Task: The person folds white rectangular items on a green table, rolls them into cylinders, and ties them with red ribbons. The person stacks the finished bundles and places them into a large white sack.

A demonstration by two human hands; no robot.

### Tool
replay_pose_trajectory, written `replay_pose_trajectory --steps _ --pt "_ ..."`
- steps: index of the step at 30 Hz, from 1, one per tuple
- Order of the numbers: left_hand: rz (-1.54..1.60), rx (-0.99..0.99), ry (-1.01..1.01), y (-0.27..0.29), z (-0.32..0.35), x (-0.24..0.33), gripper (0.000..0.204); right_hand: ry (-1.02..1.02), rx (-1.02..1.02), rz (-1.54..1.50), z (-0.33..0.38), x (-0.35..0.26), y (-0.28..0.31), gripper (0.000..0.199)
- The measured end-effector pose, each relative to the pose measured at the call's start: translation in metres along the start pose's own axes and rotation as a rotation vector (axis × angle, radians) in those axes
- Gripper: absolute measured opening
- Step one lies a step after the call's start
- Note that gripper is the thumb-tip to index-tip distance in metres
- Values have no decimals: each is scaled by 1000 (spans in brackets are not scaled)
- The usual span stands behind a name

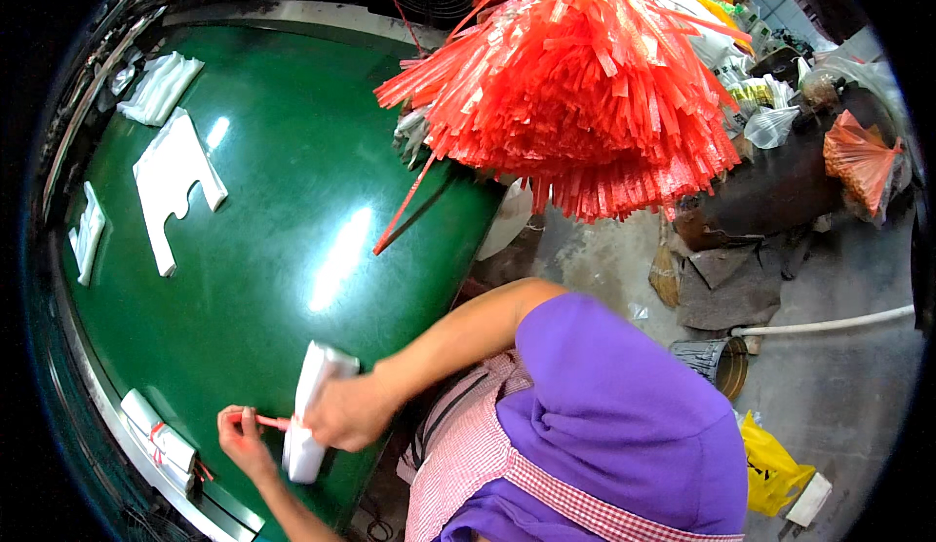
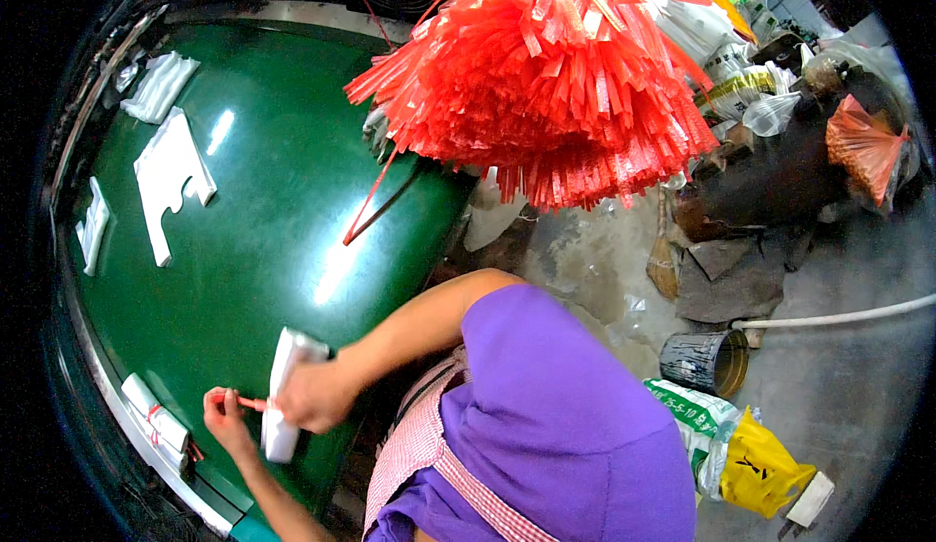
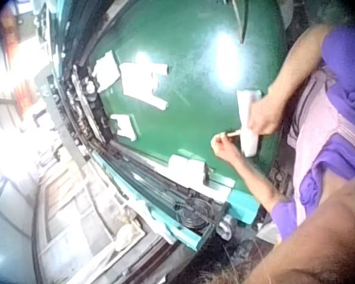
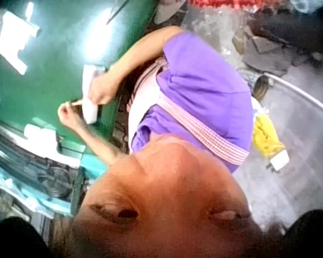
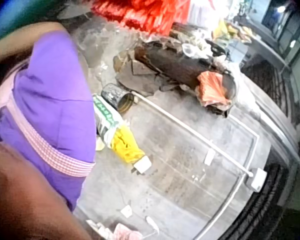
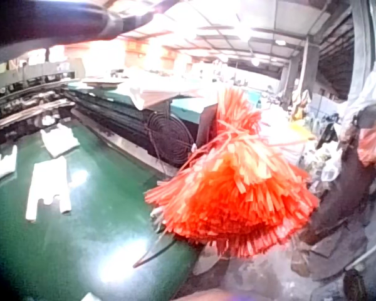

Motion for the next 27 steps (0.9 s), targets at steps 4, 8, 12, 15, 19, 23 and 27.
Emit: replay_pose_trajectory --steps 4,8,12,15,19,23,27 --pt "-586 129 -192 12 3 7 8 104 -284 305 -27 -16 4 27" --pt "-554 83 -433 20 36 50 24 -230 -292 333 -58 57 -14 31" --pt "-792 112 -246 75 7 10 51 -21 104 368 -123 82 -1 45" --pt "-750 454 -46 168 -20 -42 58 -233 65 466 -155 136 -13 68" --pt "-1223 576 -126 223 -33 -101 47 -353 128 807 -198 216 2 69" --pt "-1157 561 -16 233 -43 -144 38 -494 226 984 -228 298 35 58" --pt "-1107 548 -2 231 -46 -149 39 -625 102 996 -250 334 61 37"
Point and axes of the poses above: each hand's wrist, its own z-axis away from the middle knuckle, its own y-axis out of the back of the hand, x = y × z, the point moved 8 cm from there along -z, towards the middle knuckle, and after that the axes turned 8 degrees about -z, right-handed, at the moved point
